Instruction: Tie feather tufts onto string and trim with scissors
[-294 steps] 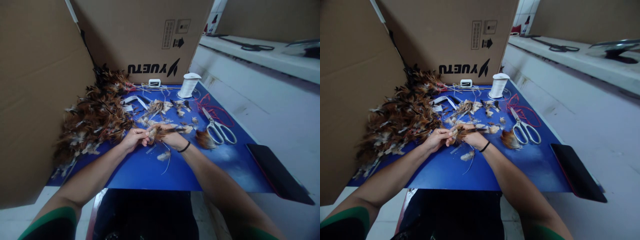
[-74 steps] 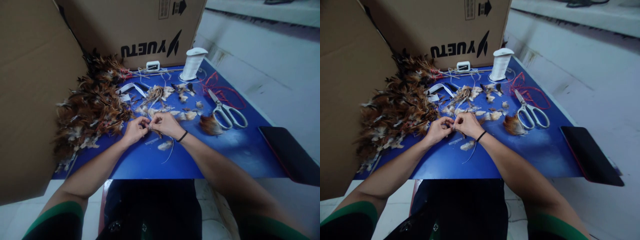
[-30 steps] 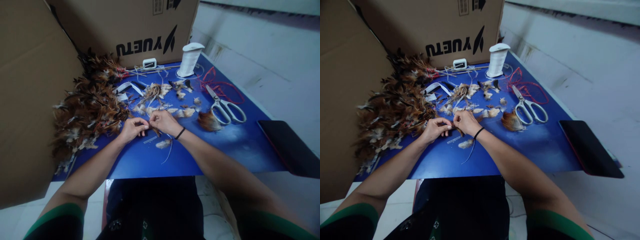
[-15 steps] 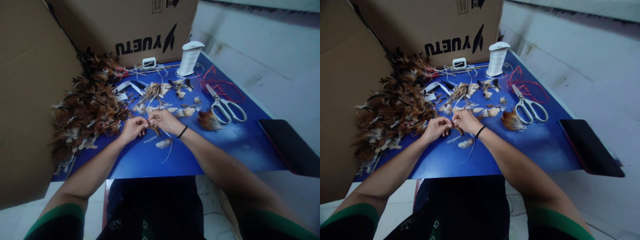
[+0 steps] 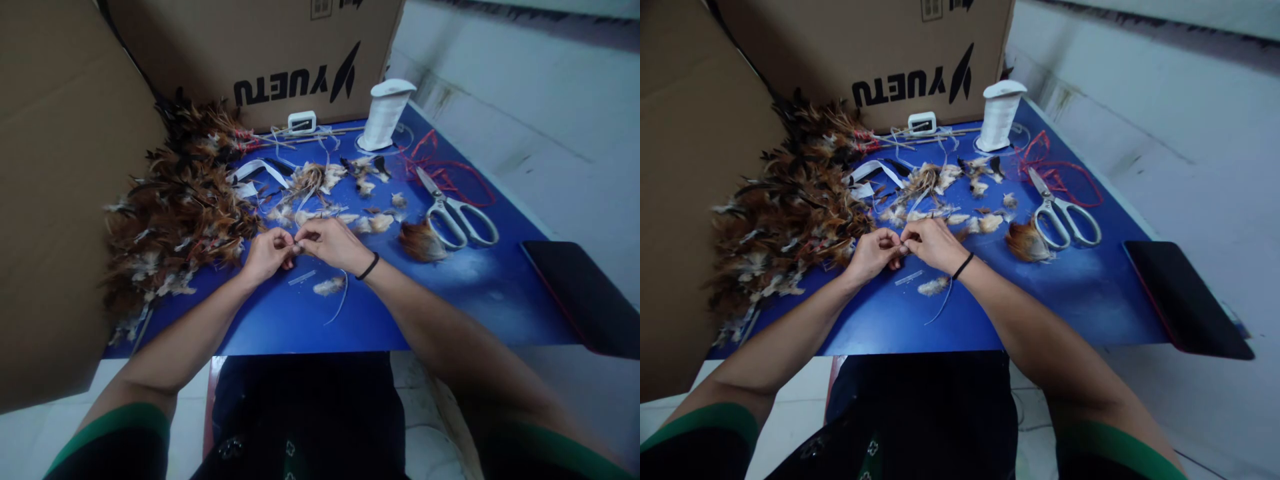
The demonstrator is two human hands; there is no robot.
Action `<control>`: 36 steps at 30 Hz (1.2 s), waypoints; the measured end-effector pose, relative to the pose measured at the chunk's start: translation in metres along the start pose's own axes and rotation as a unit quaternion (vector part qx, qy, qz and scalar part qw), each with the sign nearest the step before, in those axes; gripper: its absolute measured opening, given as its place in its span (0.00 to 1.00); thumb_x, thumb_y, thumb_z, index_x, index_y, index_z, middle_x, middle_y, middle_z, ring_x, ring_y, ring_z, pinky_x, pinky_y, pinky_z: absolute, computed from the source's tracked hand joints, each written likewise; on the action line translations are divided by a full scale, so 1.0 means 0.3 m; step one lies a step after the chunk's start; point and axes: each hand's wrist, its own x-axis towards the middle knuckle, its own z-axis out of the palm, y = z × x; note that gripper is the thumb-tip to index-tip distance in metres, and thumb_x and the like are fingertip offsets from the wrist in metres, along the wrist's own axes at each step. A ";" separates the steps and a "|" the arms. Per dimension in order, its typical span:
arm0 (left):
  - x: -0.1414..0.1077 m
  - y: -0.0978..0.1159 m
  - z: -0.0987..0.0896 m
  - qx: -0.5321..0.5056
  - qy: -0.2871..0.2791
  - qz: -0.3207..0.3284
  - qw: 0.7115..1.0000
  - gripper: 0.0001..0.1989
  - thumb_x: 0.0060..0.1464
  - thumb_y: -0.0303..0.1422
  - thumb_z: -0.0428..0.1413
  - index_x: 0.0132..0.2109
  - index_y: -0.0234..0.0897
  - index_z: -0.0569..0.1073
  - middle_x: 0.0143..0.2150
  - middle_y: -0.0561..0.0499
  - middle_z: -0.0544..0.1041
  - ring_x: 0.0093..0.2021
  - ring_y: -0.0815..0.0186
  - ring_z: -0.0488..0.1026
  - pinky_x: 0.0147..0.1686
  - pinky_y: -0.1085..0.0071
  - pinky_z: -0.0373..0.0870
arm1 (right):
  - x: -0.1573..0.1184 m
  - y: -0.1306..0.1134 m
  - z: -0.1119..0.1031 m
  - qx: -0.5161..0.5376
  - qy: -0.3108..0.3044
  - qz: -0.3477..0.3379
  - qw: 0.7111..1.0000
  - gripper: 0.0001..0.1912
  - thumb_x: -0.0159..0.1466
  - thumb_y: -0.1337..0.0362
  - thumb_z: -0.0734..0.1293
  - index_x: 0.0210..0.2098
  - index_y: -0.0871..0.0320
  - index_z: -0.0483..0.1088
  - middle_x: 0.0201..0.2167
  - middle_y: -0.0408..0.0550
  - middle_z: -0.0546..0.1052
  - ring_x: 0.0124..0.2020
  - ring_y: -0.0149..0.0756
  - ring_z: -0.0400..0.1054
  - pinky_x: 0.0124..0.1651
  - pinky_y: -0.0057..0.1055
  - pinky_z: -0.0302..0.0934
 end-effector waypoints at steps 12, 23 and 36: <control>-0.005 -0.003 -0.009 0.058 0.000 0.032 0.998 0.16 0.44 0.41 0.64 0.32 0.32 0.73 0.17 0.53 0.74 0.17 0.69 0.71 0.18 0.77 0.68 | -0.008 -0.016 0.041 0.033 0.038 0.009 0.999 0.06 0.54 0.72 0.65 0.31 0.59 0.73 0.26 0.42 0.77 0.30 0.29 0.71 0.34 0.25 0.60; -0.003 -0.009 -0.002 0.030 -0.006 0.013 0.999 0.13 0.45 0.39 0.63 0.32 0.32 0.73 0.18 0.54 0.73 0.16 0.71 0.71 0.19 0.78 0.68 | 0.007 0.019 0.019 0.037 0.013 0.063 0.997 0.07 0.55 0.72 0.65 0.33 0.60 0.74 0.26 0.44 0.76 0.27 0.29 0.69 0.32 0.26 0.61; -0.002 0.002 0.001 -0.010 -0.013 0.014 1.000 0.15 0.42 0.38 0.65 0.30 0.33 0.69 0.18 0.55 0.72 0.17 0.72 0.70 0.18 0.78 0.69 | 0.000 0.012 0.009 -0.072 -0.041 -0.012 0.997 0.11 0.58 0.75 0.62 0.34 0.60 0.76 0.30 0.45 0.73 0.31 0.29 0.65 0.36 0.26 0.55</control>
